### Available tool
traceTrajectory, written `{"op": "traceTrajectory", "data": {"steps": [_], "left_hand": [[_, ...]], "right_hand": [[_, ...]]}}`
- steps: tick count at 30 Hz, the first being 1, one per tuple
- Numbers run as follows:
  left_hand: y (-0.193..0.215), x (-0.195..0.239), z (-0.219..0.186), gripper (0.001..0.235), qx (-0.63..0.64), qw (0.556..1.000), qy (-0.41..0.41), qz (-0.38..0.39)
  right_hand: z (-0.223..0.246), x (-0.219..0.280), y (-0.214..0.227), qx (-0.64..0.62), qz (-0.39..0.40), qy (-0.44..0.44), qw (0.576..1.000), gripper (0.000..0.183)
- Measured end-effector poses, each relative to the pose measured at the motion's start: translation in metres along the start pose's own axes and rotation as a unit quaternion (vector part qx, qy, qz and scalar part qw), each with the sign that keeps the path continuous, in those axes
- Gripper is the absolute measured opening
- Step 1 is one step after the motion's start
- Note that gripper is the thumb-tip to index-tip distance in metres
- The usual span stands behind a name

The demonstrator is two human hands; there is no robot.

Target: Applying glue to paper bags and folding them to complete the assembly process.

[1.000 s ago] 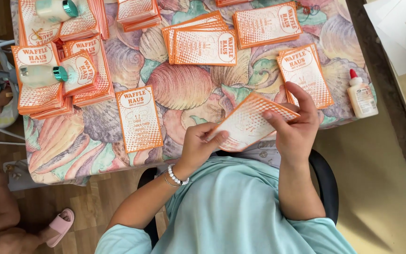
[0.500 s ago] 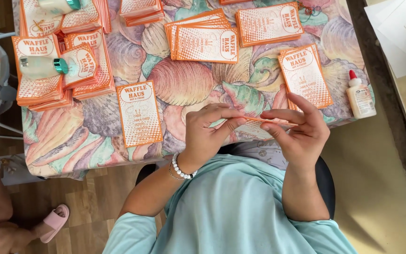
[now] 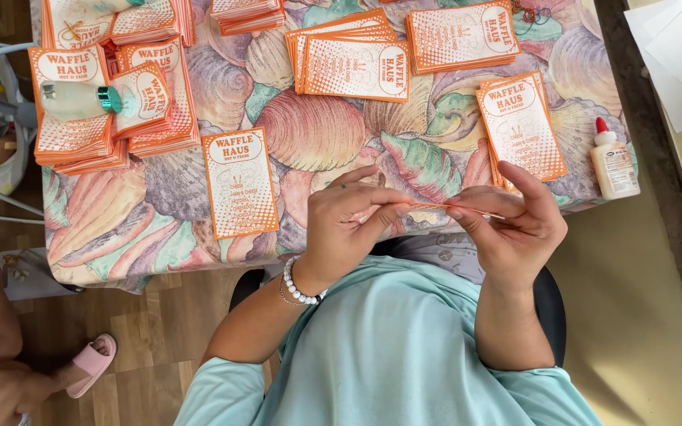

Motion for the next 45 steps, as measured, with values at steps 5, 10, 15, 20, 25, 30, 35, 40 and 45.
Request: {"op": "traceTrajectory", "data": {"steps": [5,10,15,20,25,30,35,40,45], "left_hand": [[0.010,0.004,-0.005,0.005,-0.015,1.000,-0.015,0.012],[0.018,0.015,-0.012,0.012,-0.116,0.989,-0.073,0.048],[0.001,0.024,-0.012,0.005,-0.123,0.987,-0.106,0.017],[0.011,0.025,-0.013,0.005,-0.105,0.989,-0.100,0.013],[0.048,0.029,0.001,0.003,-0.068,0.996,-0.047,-0.026],[0.059,0.035,0.019,0.002,-0.017,0.998,0.014,-0.060],[0.050,0.033,0.013,0.003,-0.003,0.998,0.022,-0.061],[0.049,0.031,0.009,0.002,-0.005,0.999,0.014,-0.052],[0.048,0.038,0.011,0.003,-0.025,0.999,-0.002,-0.045]], "right_hand": [[-0.002,0.001,0.004,0.000,0.016,-0.012,1.000,0.070],[0.039,-0.006,0.004,0.164,-0.029,-0.080,0.983,0.019],[0.042,-0.014,-0.019,0.400,0.192,0.196,0.875,0.024],[0.038,-0.012,-0.022,0.382,0.207,0.185,0.881,0.010],[0.005,-0.019,0.050,0.411,0.187,0.138,0.882,0.023],[-0.006,-0.006,0.030,0.222,0.075,-0.044,0.971,0.038],[-0.009,-0.002,-0.029,-0.007,0.140,-0.093,0.986,0.099],[-0.014,-0.004,-0.049,-0.069,0.084,-0.089,0.990,0.090],[-0.025,0.000,-0.034,-0.088,0.044,-0.088,0.991,0.095]]}}
Point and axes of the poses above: each hand's wrist, its own x-axis away from the middle knuckle, its own y-axis out of the back of the hand, z = x × y, the point moved 1 cm from there along -x, towards the middle knuckle, and after that the axes turned 1 degree about -z, right-handed, at the moved point
